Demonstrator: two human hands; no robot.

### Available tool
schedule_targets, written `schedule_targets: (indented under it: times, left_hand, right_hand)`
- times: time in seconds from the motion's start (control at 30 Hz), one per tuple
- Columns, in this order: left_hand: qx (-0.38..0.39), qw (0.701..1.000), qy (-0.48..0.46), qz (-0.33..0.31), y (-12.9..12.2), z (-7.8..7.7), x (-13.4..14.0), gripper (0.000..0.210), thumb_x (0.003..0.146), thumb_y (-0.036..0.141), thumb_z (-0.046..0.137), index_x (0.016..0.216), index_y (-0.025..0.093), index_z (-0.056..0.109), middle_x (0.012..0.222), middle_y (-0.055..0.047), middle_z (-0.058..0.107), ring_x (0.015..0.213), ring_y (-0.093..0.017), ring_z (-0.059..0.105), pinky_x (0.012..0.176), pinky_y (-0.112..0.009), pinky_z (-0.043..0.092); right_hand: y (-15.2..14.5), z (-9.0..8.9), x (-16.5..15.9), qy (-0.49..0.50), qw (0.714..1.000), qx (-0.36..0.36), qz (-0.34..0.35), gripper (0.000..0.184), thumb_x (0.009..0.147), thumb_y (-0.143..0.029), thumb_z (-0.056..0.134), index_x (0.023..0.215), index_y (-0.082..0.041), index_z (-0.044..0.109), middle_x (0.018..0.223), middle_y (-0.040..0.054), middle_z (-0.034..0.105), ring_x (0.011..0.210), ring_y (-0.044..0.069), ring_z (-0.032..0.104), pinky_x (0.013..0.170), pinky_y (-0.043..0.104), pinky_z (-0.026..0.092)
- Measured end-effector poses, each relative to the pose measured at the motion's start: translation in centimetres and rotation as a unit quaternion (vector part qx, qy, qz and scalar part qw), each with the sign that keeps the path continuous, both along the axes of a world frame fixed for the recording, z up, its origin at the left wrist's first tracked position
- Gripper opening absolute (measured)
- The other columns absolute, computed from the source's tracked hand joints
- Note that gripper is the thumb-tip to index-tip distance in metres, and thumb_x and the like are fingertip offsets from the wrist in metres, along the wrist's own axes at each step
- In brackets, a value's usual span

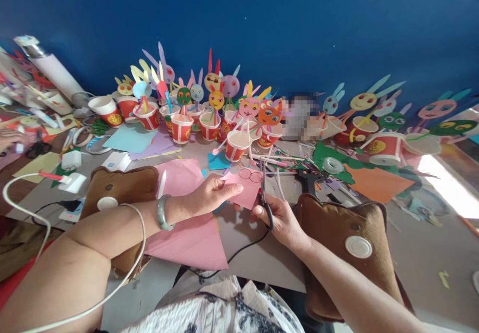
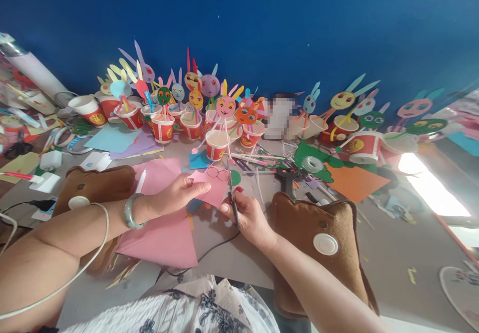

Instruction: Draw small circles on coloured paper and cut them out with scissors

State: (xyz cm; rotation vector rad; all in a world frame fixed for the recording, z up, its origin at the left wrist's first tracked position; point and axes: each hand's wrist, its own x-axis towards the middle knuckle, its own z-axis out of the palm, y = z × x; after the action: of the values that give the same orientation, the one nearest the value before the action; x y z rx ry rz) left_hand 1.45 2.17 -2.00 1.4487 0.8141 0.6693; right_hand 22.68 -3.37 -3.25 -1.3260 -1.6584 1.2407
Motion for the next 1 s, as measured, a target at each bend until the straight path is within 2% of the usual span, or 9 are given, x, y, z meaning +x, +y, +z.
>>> schedule_targets:
  times: [0.37,0.73,1.0]
  left_hand:
    - [0.006,1.0,-0.013,0.012,-0.1,0.0,-0.1,0.041,0.086,0.05,0.061,0.065,0.017,0.048,0.059,0.004,0.04,0.057,-0.008,0.038,0.054,-0.023,0.031]
    - [0.035,0.999,0.005,-0.019,0.1,0.8,-0.3,0.047,0.089,0.048,0.054,0.061,0.019,0.029,0.064,0.004,0.024,0.061,-0.009,0.024,0.056,-0.026,0.022]
    - [0.045,0.998,0.029,-0.022,0.4,1.0,-0.6,0.052,0.09,0.047,0.053,0.059,0.019,0.023,0.063,0.004,0.02,0.06,-0.009,0.02,0.057,-0.028,0.018]
  right_hand:
    - [-0.1,0.2,0.0,-0.002,1.0,-0.009,-0.006,0.057,0.079,-0.073,0.059,0.071,-0.017,0.062,0.059,0.0035,0.067,0.056,0.016,0.061,0.055,0.026,0.044]
    - [-0.2,0.2,0.1,-0.029,0.999,0.007,-0.012,0.056,0.081,-0.073,0.057,0.067,-0.018,0.061,0.056,0.0033,0.066,0.053,0.016,0.058,0.053,0.027,0.041]
    - [-0.1,0.1,0.2,-0.024,1.0,-0.001,-0.011,0.055,0.081,-0.071,0.058,0.066,-0.018,0.06,0.054,0.0032,0.066,0.053,0.015,0.056,0.053,0.026,0.041]
